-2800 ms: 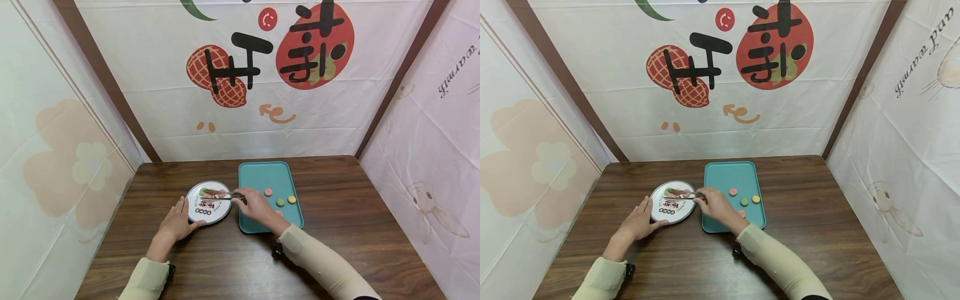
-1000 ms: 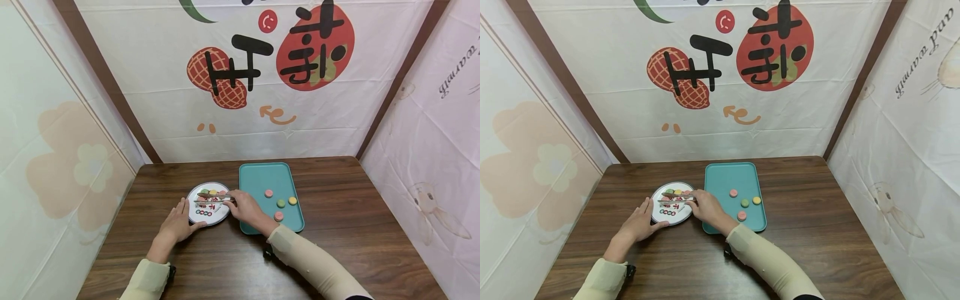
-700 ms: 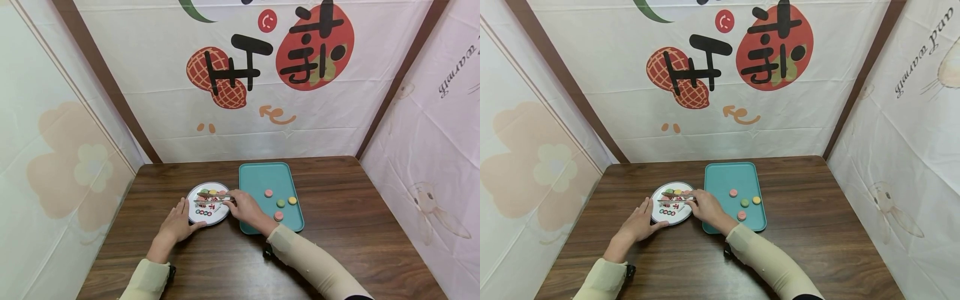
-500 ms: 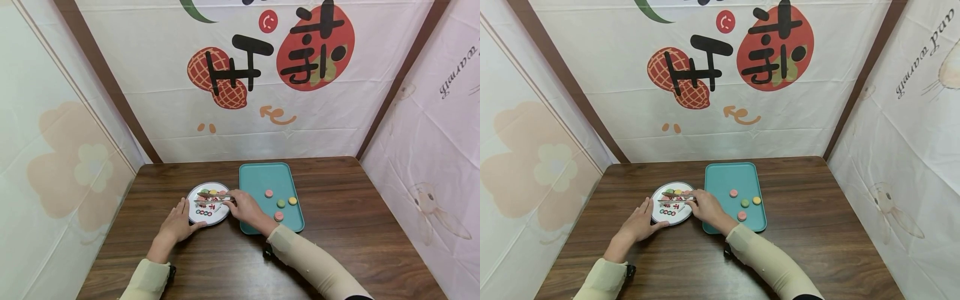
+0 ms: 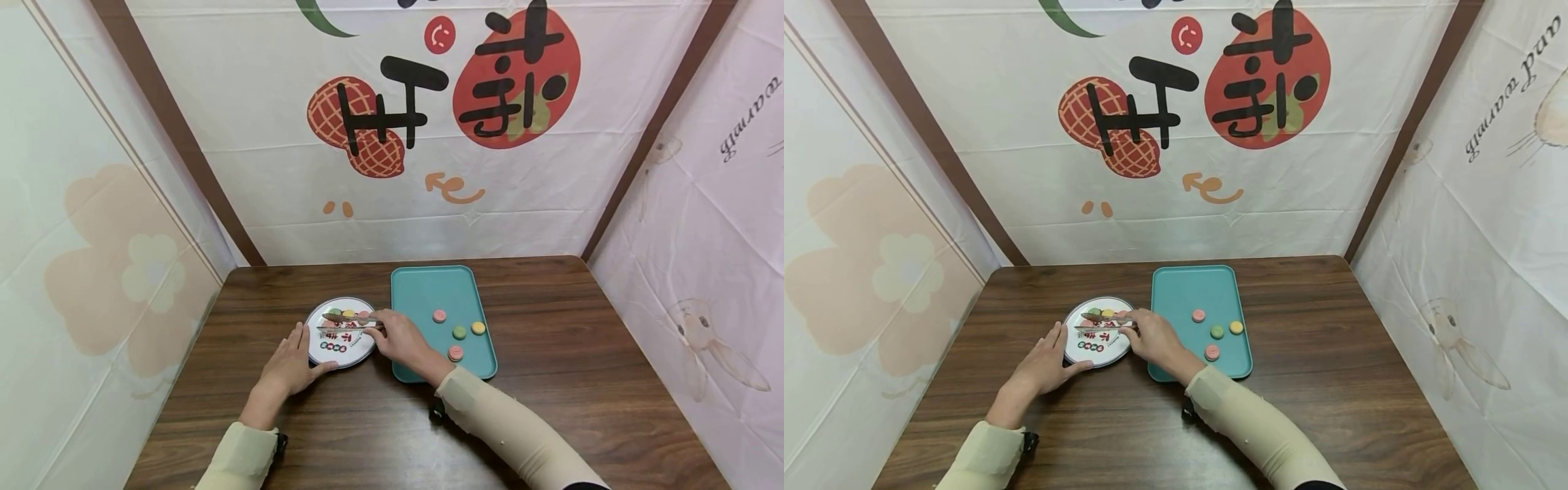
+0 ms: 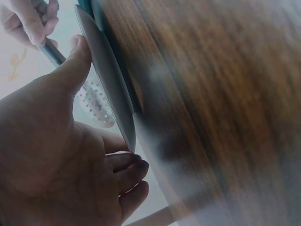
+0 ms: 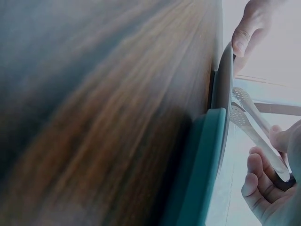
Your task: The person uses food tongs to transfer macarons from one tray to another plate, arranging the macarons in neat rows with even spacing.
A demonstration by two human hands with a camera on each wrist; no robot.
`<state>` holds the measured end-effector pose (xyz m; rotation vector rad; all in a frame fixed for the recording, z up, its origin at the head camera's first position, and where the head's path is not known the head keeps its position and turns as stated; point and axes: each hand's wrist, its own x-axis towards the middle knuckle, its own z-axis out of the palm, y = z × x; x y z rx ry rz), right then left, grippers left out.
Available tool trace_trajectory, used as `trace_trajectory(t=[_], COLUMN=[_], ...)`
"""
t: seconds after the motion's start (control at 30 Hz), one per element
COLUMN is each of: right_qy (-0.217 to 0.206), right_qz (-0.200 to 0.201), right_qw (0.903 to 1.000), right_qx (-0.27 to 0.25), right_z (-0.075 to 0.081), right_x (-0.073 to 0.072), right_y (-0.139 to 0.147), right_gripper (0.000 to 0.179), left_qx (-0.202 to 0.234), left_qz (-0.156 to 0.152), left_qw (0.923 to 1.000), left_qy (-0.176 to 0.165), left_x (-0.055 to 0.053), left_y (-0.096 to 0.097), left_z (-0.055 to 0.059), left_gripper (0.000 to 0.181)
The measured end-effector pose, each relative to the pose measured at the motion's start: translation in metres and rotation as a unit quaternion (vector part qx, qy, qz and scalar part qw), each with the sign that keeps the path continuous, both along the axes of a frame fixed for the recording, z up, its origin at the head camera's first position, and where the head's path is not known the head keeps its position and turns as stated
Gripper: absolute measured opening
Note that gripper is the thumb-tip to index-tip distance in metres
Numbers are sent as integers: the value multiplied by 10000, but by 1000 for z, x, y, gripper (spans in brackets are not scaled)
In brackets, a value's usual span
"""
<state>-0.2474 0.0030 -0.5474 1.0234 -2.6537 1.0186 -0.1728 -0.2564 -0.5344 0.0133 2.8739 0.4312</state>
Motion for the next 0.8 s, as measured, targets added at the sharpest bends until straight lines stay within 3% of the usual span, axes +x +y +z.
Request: trace_trajectory(t=[0.8], right_qy=[-87], right_qz=[-35], right_qw=[9994], right_qx=[-327], right_z=[2], right_x=[2], right_y=[5], right_gripper=[35], left_qx=[-27], left_qz=[7], left_qw=[10000], left_qy=[-20], left_x=[0], left_y=[1], left_z=[0], left_gripper=[120])
